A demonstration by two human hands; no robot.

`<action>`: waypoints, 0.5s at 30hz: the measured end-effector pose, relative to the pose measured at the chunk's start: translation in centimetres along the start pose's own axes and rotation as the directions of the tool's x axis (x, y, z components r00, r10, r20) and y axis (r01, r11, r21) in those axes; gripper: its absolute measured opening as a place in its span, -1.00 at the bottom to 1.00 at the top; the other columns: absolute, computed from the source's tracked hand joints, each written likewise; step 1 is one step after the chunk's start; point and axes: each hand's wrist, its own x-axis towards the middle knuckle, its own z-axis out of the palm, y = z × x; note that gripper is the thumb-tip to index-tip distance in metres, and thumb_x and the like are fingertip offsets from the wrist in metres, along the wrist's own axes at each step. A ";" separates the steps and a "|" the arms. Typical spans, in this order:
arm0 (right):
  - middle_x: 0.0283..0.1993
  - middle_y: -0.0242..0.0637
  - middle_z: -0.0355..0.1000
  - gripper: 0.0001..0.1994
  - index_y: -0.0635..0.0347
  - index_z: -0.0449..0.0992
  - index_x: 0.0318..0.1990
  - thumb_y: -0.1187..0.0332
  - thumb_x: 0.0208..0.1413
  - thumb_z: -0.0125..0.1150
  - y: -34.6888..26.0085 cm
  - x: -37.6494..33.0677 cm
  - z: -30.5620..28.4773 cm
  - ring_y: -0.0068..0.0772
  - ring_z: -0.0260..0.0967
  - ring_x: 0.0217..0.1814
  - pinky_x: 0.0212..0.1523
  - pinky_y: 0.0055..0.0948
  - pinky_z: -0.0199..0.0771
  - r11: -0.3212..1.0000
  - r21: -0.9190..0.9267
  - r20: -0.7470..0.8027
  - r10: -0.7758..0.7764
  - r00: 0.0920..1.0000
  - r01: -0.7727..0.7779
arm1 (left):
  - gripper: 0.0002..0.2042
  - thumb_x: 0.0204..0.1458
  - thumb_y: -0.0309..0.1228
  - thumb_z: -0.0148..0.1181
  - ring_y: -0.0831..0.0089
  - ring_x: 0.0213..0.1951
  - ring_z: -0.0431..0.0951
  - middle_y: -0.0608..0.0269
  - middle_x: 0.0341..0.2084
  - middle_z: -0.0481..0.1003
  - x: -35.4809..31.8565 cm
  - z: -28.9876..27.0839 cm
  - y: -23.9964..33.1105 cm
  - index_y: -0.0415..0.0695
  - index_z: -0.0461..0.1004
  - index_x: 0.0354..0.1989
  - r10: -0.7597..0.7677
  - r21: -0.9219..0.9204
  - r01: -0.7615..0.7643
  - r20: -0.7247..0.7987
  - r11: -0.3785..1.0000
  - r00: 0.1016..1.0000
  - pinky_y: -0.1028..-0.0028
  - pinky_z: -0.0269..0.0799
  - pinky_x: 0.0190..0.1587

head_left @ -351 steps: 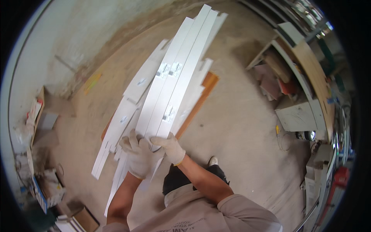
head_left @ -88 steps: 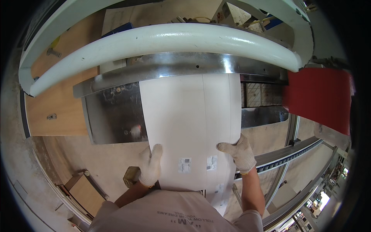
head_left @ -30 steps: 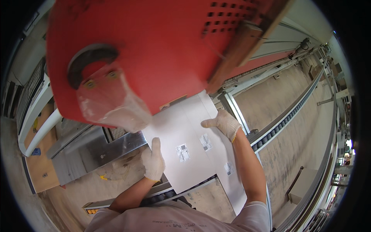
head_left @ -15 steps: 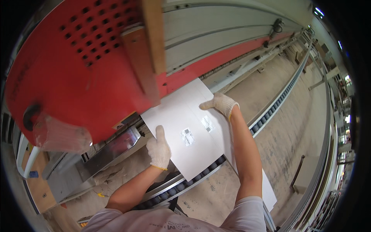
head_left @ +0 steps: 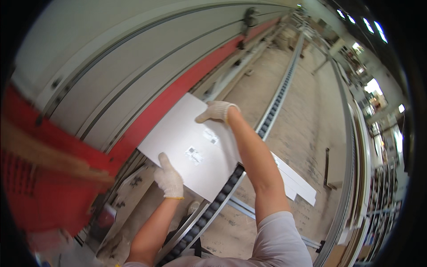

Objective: The person picks up white rectangular panels from a stack, places them onto a conveyor belt, and uses a computer mouse to operate a machine. The person repeats this process with multiple panels, including larger ones, and stacks the processed panels.

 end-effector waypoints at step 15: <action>0.33 0.08 0.34 -0.47 0.23 0.48 0.15 0.23 0.05 0.45 12.7 -20.2 0.8 0.13 0.32 0.35 0.35 0.04 0.35 0.996 -0.071 -0.827 -0.085 0.556 0.047 | -0.06 0.35 0.30 -0.18 -0.38 -0.05 0.61 -0.55 -0.21 0.61 -10.5 23.4 4.0 -0.64 0.59 -0.20 0.184 0.295 -0.236 0.193 0.926 0.964 -0.08 0.44 0.10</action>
